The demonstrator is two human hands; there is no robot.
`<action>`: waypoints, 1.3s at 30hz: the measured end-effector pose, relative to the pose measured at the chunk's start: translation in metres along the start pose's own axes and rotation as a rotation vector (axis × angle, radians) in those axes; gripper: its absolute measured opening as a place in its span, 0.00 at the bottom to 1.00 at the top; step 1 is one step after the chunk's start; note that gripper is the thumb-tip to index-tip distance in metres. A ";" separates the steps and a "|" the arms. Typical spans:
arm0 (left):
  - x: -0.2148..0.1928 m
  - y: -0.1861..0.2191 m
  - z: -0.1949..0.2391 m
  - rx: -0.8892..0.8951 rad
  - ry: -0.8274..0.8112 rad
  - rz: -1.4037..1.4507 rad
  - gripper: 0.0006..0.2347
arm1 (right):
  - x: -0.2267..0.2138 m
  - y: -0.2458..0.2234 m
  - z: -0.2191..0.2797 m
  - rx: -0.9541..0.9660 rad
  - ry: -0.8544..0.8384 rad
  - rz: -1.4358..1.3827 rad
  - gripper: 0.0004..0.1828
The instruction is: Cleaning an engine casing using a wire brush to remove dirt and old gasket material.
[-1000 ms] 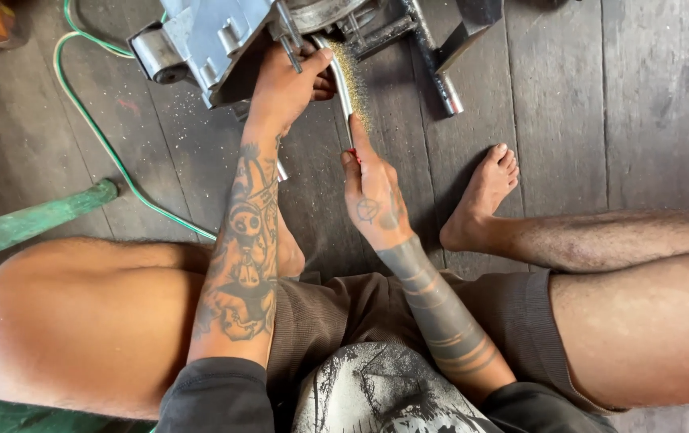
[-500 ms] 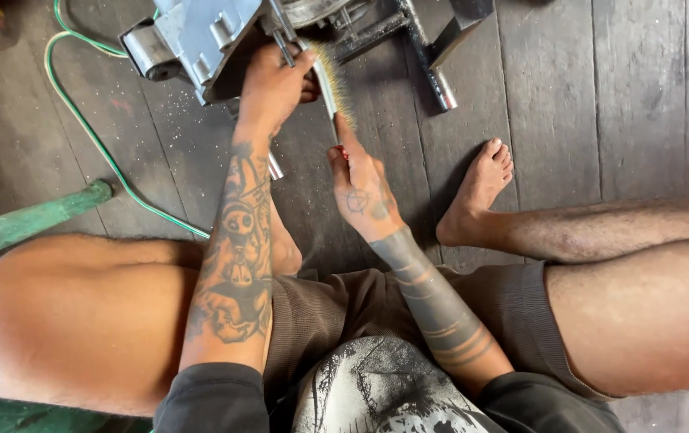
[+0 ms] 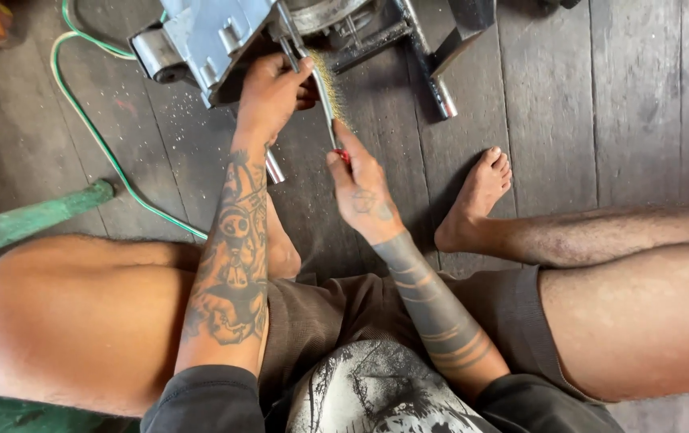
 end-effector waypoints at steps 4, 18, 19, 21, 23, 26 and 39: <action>0.017 0.006 -0.004 0.046 -0.028 -0.008 0.06 | -0.023 -0.001 0.005 -0.001 0.065 0.072 0.29; 0.013 -0.006 -0.016 -0.001 -0.073 0.086 0.07 | -0.013 0.002 0.008 -0.031 0.127 0.144 0.28; 0.008 -0.011 -0.017 -0.027 -0.056 0.065 0.06 | -0.010 -0.003 0.008 -0.012 0.067 0.095 0.29; 0.005 -0.007 -0.009 -0.049 -0.031 0.045 0.06 | -0.007 -0.010 0.009 0.001 0.002 0.045 0.29; 0.016 0.012 0.007 -0.045 -0.068 0.017 0.06 | -0.018 -0.007 0.010 0.050 0.057 0.098 0.28; 0.015 0.006 0.004 -0.058 -0.089 -0.005 0.05 | 0.001 0.028 0.001 -0.116 0.128 0.210 0.29; -0.013 -0.049 -0.046 0.105 -0.061 -0.032 0.18 | 0.003 0.034 -0.006 -0.081 0.152 0.148 0.25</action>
Point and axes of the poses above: each hand's wrist, its own z-axis away from the middle knuckle, its own x-axis out of the palm, y = z × x, the point moved 8 cm from there along -z, towards the middle knuckle, and after that the axes turned 2 degrees about z, right-handed, at the moved point
